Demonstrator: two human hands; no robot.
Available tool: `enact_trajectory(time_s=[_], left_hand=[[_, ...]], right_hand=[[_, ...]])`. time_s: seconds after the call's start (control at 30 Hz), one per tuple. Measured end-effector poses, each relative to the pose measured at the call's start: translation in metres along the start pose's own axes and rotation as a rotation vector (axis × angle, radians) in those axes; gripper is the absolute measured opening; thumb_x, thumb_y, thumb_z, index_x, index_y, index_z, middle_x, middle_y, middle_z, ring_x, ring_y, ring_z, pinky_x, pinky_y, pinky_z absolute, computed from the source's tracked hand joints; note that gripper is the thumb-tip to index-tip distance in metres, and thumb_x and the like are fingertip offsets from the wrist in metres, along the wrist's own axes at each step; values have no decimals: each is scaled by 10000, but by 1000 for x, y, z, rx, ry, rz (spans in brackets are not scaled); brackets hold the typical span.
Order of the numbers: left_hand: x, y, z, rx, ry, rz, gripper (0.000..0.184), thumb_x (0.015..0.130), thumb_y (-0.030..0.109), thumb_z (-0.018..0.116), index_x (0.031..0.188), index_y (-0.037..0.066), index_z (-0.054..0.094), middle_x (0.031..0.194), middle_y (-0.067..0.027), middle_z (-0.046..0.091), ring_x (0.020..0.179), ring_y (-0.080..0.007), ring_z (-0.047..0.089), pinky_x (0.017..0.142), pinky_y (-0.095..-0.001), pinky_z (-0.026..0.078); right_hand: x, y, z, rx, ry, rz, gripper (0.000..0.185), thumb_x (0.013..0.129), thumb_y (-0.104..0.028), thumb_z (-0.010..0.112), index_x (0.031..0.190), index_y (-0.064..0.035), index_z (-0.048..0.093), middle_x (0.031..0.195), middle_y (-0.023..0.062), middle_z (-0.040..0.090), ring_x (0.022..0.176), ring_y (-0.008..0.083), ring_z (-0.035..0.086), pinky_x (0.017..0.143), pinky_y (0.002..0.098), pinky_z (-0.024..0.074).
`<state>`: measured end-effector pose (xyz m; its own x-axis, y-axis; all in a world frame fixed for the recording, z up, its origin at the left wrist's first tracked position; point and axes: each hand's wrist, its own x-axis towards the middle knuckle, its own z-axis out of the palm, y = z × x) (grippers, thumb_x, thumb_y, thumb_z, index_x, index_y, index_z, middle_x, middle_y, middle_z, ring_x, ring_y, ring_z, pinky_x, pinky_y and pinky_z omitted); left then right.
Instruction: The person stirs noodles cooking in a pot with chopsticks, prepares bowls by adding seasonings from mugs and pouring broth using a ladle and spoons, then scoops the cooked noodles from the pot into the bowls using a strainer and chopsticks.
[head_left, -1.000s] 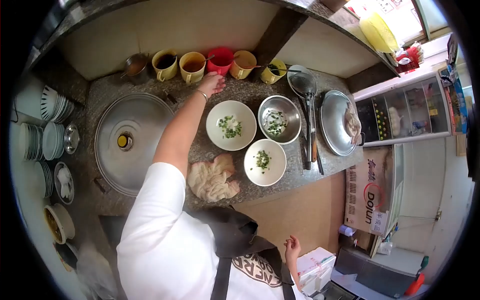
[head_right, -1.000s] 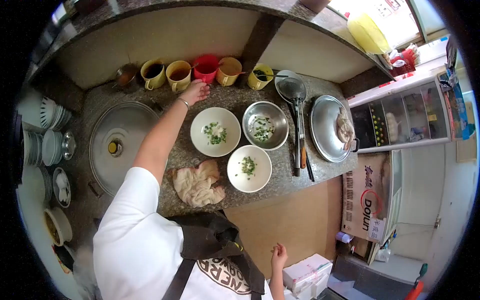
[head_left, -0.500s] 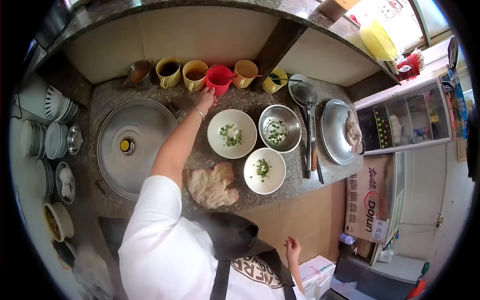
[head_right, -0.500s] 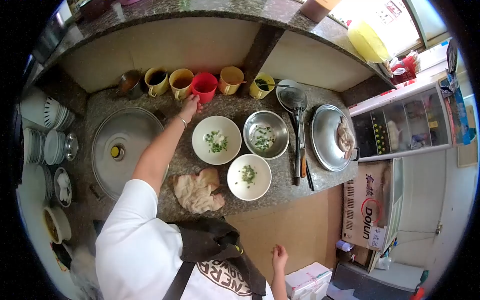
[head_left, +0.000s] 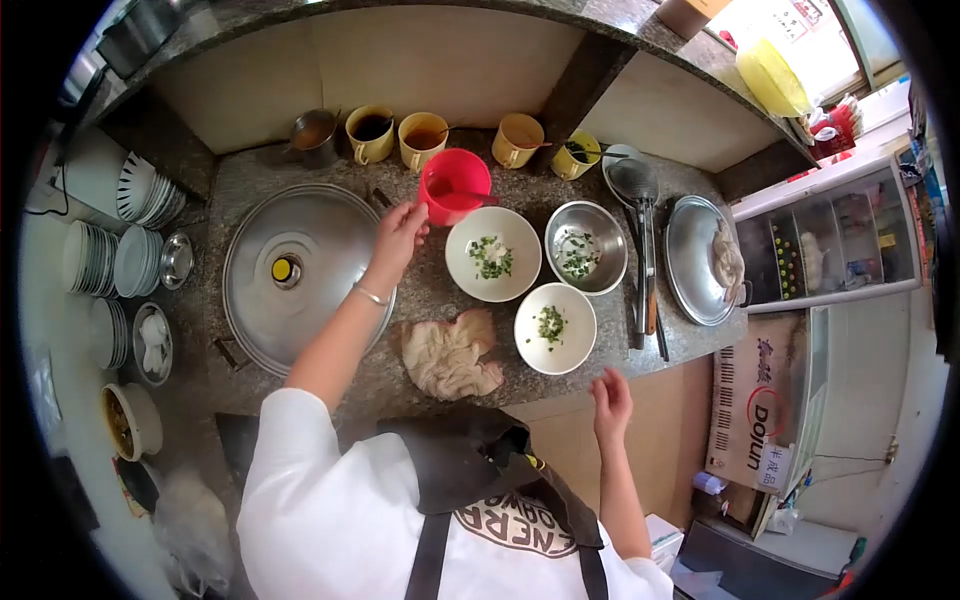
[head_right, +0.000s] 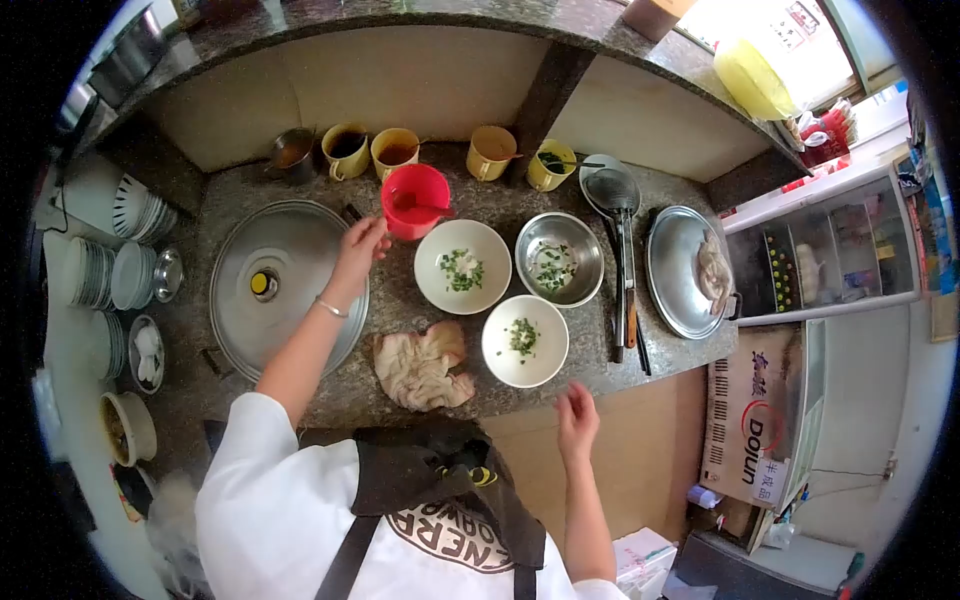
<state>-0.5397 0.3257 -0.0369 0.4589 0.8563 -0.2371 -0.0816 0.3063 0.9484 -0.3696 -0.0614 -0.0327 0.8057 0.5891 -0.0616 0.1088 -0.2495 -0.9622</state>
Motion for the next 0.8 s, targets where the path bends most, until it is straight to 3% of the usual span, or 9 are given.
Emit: enact_trajectory(time_s=[0.17, 0.23, 0.33, 0.43, 0.53, 0.8], left_hand=[[-69, 9, -2, 10, -5, 14, 178, 875, 211, 541, 893, 40, 584, 774, 24, 564, 694, -56, 513, 591, -194, 410], [-91, 5, 2, -21, 26, 43, 164, 869, 191, 550, 893, 33, 587, 771, 20, 569, 691, -57, 508, 597, -197, 402], [-118, 0, 9, -24, 68, 27, 161, 855, 172, 582, 897, 17, 603, 716, 44, 547, 639, -27, 460, 586, -172, 377], [-133, -13, 13, -24, 99, 38, 173, 845, 168, 598, 896, 2, 603, 728, 38, 558, 647, -26, 470, 587, -176, 386], [-140, -16, 18, -21, 113, 72, 170, 841, 153, 602, 882, -11, 608, 737, 23, 578, 660, -32, 491, 598, -184, 400], [-128, -33, 27, -42, 162, 79, 175, 840, 157, 605, 876, -15, 606, 739, 18, 581, 664, -32, 491, 596, -183, 397]], right_hand=[[46, -77, 112, 13, -321, -255, 588, 777, -8, 624, 1294, -43, 346, 837, 69, 587, 761, 123, 568, 741, 260, 461], [56, -96, 147, -13, -378, -305, 686, 753, -27, 660, 1327, -48, 287, 810, 57, 588, 704, 116, 567, 666, 241, 462], [65, -103, 177, 150, -397, -225, 542, 774, -44, 644, 1256, -22, 398, 784, 39, 592, 675, 99, 553, 633, 237, 456], [71, -88, 182, 127, -332, -172, 185, 851, -92, 565, 1003, 10, 584, 698, 5, 561, 637, 64, 509, 584, 205, 425], [73, -73, 167, 193, -314, -92, 177, 892, -138, 511, 976, 1, 580, 665, -3, 531, 588, 52, 471, 534, 191, 388], [93, -80, 123, 437, -217, -5, 212, 922, -198, 466, 958, -11, 559, 666, -5, 480, 619, 65, 440, 577, 198, 365]])
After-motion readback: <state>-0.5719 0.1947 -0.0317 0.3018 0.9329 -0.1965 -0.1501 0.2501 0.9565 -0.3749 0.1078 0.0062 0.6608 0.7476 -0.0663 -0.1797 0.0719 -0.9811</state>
